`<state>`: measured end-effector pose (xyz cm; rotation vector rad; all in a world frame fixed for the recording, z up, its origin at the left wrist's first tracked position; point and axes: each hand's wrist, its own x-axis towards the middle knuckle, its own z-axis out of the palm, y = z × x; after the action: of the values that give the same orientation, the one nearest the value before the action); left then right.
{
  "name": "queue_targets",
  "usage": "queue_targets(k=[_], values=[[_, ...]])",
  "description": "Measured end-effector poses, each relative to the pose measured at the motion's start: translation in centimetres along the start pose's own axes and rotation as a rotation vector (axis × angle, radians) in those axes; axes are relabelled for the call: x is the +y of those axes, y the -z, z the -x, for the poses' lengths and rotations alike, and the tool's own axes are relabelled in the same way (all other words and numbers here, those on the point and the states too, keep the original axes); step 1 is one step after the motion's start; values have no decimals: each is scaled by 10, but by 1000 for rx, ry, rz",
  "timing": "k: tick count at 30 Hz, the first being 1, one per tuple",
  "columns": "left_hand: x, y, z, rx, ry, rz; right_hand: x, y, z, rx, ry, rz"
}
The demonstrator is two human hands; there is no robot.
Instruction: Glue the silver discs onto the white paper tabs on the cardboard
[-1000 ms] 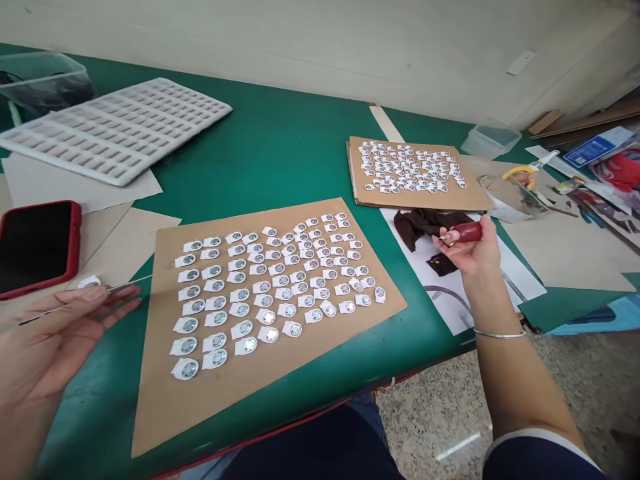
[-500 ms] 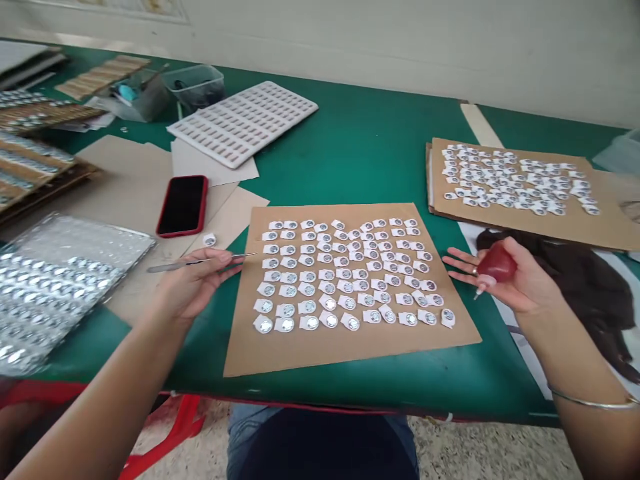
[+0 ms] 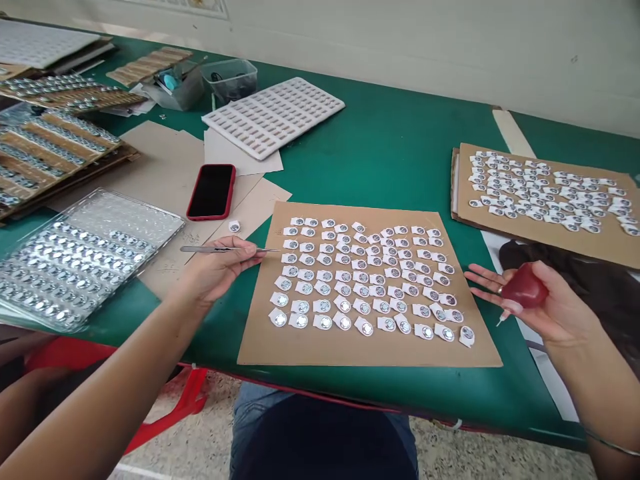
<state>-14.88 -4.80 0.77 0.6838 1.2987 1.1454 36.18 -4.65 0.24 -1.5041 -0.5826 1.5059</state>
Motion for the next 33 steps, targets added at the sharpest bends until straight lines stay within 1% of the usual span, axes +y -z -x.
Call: queue_targets(k=[4, 7, 10, 14, 20, 23, 25, 26, 28, 30, 33], values=[[-4, -2, 9, -10, -9, -2, 3, 10, 12, 4, -8, -12], [-7, -6, 15, 10, 33, -48, 3, 18, 20, -18, -33, -77], [-10, -13, 20, 48, 59, -96, 2, 29, 24, -36, -48, -111], [-13, -25, 26, 58, 82, -126, 2, 45, 27, -44, -51, -116], [-18, -36, 30, 14, 117, -155, 6, 62, 24, -5, -80, -129], [-14, -40, 31, 39, 128, -210, 3, 64, 22, 53, -70, -154], [-7, -45, 30, 55, 91, -272, -4, 60, 22, 82, -9, -167], [-3, -49, 30, 54, 48, -310, -9, 57, 21, 88, 36, -174], [5, -59, 26, 45, -83, -381, -23, 45, 21, 82, 135, -204], [12, -75, 21, 26, -199, -473, -40, 26, 20, 60, 223, -263], [17, -106, 15, -39, -305, -733, -64, -13, 16, -48, 304, -351]])
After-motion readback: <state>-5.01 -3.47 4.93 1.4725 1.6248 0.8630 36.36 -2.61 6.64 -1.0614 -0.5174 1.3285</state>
